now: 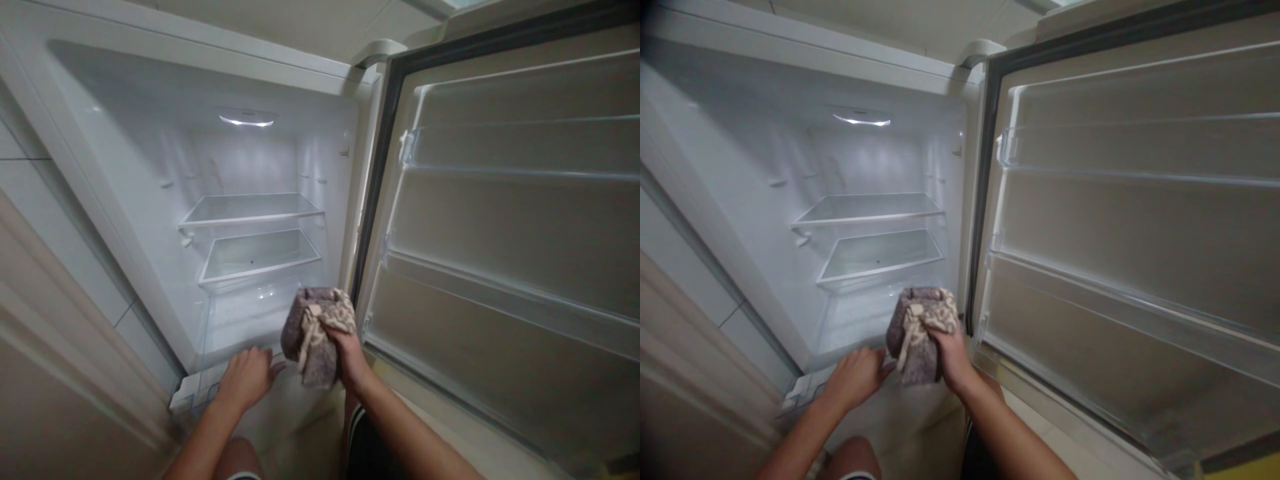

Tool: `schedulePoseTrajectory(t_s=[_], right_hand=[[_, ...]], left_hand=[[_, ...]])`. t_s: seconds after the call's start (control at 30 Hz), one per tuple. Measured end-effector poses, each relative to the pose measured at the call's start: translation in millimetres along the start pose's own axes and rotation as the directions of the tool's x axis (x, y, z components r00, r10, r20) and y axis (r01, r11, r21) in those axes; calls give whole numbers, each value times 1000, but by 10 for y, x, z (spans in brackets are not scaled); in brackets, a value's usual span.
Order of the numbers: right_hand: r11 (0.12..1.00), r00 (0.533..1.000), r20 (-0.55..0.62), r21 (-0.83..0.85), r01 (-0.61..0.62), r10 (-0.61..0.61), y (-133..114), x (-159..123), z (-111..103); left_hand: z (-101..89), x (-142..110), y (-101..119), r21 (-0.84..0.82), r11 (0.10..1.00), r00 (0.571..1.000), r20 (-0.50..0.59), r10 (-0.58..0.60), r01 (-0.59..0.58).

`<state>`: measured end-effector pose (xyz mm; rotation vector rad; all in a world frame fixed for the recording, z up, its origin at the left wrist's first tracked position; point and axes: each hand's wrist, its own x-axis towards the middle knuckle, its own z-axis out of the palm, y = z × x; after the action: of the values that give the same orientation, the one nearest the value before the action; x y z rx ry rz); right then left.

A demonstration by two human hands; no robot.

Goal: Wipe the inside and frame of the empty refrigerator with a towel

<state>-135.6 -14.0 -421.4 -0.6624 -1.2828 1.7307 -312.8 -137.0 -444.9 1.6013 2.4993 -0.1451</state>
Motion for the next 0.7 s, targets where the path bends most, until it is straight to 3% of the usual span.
schedulePoseTrajectory(t_s=[0.1,0.2,0.3,0.43,0.57,0.7], right_hand=[[922,938,-224,343,-178,264,342,-585,-452],[800,834,-240,499,-333,497,659,-909,-655],[685,787,-151,606,-404,598,783,-949,-571],[554,761,-45,714,-429,647,738,-806,-292],[509,773,37,732,-452,633,707,-688,-125],[493,757,78,714,-497,649,741,-647,-93]], left_hand=[[3,24,-4,27,999,1000,-3,17,-17],[-8,43,-7,35,999,999,-3,34,-33],[-34,38,-8,33,998,999,6,54,-54],[-68,-12,19,31,997,998,14,64,-65],[-77,-73,62,23,998,998,9,66,-66],[-70,-100,79,18,997,997,2,75,-75]])
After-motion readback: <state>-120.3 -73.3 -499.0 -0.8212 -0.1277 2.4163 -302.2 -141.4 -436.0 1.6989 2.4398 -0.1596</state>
